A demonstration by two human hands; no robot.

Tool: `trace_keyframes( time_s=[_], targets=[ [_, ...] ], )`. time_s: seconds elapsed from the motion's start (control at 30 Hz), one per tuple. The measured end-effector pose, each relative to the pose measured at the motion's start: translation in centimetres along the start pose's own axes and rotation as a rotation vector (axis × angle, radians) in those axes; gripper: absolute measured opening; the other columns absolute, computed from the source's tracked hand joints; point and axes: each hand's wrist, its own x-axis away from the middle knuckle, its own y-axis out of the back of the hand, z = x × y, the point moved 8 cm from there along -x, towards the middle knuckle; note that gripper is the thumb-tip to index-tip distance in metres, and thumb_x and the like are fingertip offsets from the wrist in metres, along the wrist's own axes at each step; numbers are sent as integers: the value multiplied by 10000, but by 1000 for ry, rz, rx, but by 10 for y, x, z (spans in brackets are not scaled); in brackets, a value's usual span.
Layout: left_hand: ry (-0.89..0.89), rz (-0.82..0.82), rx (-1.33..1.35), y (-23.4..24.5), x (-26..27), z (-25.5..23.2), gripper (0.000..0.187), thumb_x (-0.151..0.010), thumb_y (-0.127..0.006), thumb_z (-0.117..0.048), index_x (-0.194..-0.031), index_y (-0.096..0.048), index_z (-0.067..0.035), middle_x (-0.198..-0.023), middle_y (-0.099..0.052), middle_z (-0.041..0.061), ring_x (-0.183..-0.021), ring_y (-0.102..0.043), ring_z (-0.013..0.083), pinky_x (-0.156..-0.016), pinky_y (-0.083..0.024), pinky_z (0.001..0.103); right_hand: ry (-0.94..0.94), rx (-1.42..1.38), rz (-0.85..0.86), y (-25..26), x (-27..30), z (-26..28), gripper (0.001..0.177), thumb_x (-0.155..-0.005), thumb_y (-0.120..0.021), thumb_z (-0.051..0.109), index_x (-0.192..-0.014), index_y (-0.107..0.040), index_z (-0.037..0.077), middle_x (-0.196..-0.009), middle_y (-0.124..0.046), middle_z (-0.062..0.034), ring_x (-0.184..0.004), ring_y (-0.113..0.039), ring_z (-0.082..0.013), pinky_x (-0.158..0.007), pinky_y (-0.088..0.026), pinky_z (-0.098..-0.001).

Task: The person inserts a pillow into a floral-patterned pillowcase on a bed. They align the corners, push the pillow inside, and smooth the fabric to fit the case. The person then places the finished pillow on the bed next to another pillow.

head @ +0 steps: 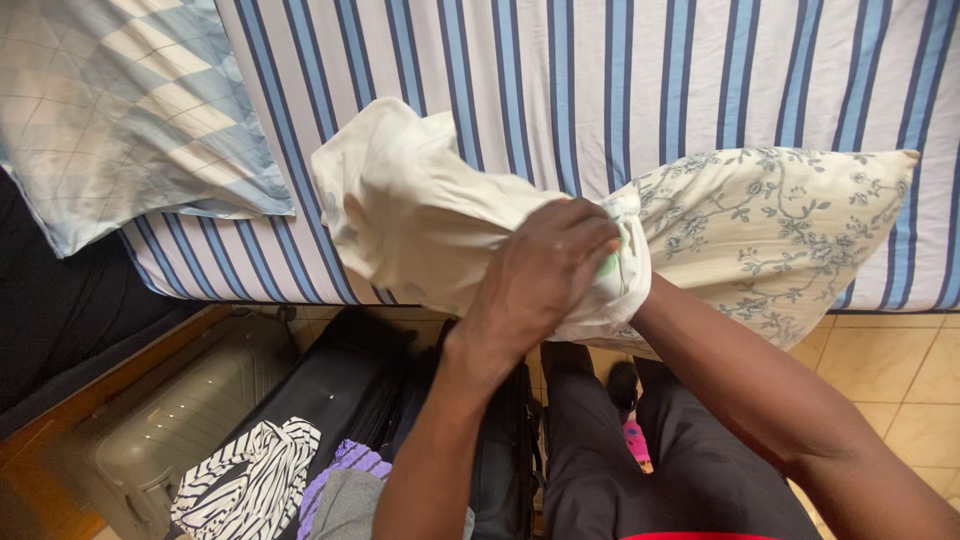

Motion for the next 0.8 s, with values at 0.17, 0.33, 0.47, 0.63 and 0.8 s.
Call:
trace_keyframes(
  time_s=[0.17,0.33,0.47,0.63,0.8],
  targets=[
    [10,136,284,-38,-1,-66,173,-998,-637,-101,-1130,-717,-21,-1213,-691,119,-1188,-656,289,-1035,-548,390,-43,-10,11,18,34,-2,463,-992,-650,295,-1306,-539,-27,-1288,-567,-196,-1205,-538,-322,-1014,-458,-415],
    [76,-117,342,27,15,-34,175,-976,-650,-129,-1129,-708,-67,-1191,-684,76,-1165,-672,206,-1074,-562,375,17,-7,55,-3,12,12,477,-989,-649,302,-1315,-530,-26,-1300,-554,-197,-1216,-525,-324,-1020,-447,-420],
    [965,-435,226,97,100,69,293,-990,-612,-333,-1096,-727,-85,-1029,-746,55,-917,-728,174,-801,-621,362,29,-18,16,25,7,18,489,-987,-647,308,-1322,-522,-26,-1309,-544,-199,-1224,-514,-326,-1026,-438,-423],
    [720,-426,-111,64,101,116,427,-1025,-619,-327,-1240,-592,41,-1113,-627,177,-962,-653,273,-744,-567,400,58,4,41,30,-1,21,504,-984,-646,316,-1331,-513,-25,-1322,-531,-200,-1235,-501,-328,-1032,-428,-428],
    [591,-463,-212,48,109,144,322,-1102,-504,-238,-1051,-657,41,-958,-644,159,-854,-648,324,-747,-545,419,92,48,113,7,-17,31,519,-981,-644,324,-1339,-504,-24,-1334,-518,-202,-1246,-487,-330,-1039,-417,-433]
  ],
)
